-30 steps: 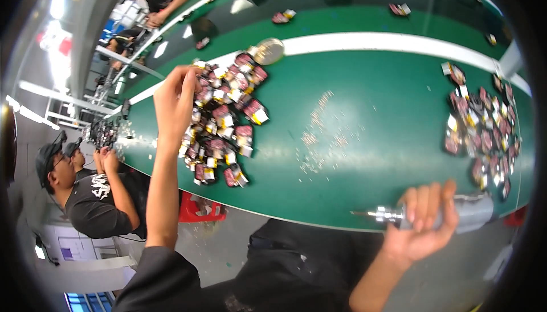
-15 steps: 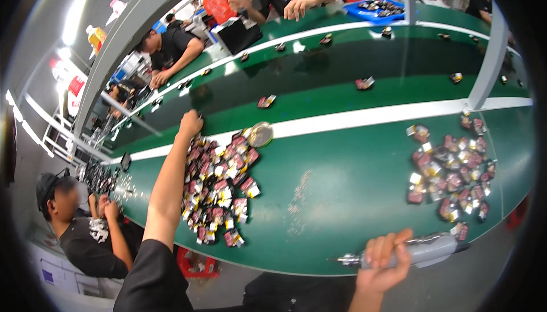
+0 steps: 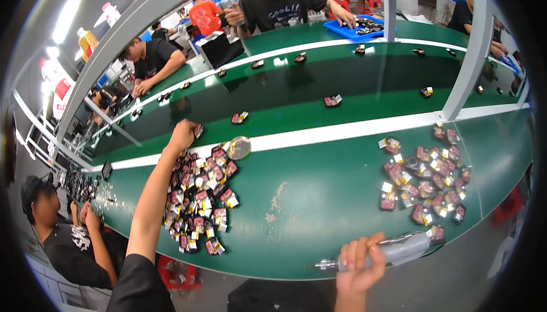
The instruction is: Assembling small electronic components using an electric screwdriver on a factory assembly line.
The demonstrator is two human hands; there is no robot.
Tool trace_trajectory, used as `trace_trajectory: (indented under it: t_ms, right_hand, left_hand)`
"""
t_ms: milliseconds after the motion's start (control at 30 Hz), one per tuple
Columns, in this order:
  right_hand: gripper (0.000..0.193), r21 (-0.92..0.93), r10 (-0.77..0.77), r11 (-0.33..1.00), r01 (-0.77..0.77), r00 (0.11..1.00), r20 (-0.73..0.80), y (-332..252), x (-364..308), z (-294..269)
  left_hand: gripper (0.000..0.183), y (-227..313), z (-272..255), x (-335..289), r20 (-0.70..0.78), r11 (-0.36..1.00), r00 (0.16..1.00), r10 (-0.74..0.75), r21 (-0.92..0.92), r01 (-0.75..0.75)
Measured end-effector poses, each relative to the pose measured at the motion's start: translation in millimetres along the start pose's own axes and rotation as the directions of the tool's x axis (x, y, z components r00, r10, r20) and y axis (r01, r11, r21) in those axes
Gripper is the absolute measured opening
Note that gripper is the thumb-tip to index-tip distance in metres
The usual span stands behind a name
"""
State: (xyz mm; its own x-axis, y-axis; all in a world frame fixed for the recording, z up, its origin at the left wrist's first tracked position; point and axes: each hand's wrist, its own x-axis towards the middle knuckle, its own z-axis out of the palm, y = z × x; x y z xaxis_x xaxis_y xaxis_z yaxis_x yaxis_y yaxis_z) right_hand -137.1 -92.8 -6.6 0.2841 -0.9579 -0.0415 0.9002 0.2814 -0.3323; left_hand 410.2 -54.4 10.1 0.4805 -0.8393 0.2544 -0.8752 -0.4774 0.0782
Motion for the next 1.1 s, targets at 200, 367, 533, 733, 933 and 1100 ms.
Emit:
trace_trajectory:
  t_ms: [200,367,533,733,933,1100]
  right_hand:
    - [0.006,0.0,-0.005,1.0,0.005,0.999,0.041,0.4,-0.8,-2.9]
    - [0.005,0.012,0.005,1.0,-0.005,0.999,0.041,-1.7,-4.5,-3.7]
    - [0.005,0.008,0.007,1.0,-0.007,0.999,0.032,-5.6,-10.7,-5.8]
    - [0.008,0.047,0.068,0.996,-0.071,0.997,0.047,-1.6,-5.1,0.3]
    - [0.01,0.047,0.022,0.999,-0.027,0.996,0.092,-4.9,6.0,-15.4]
    - [0.011,0.045,0.018,0.999,-0.023,0.995,0.098,-13.1,1.3,-20.2]
  left_hand:
    - [0.043,-0.4,-3.9,4.5,0.031,0.994,0.994,0.102,-0.039,-0.101]
    - [0.043,1.1,-7.2,-3.1,0.096,0.988,0.983,0.154,-0.033,-0.152]
    - [0.038,2.2,0.0,-9.0,0.018,0.988,0.988,0.15,0.035,-0.151]
    - [0.04,-2.8,-6.8,-1.2,0.047,0.993,0.992,0.121,0.002,-0.122]
    - [0.043,187.1,-44.0,-56.3,-0.082,0.818,0.845,0.529,-0.218,-0.533]
    - [0.054,310.8,-50.5,-160.6,-0.139,0.49,0.553,0.821,-0.325,-0.809]
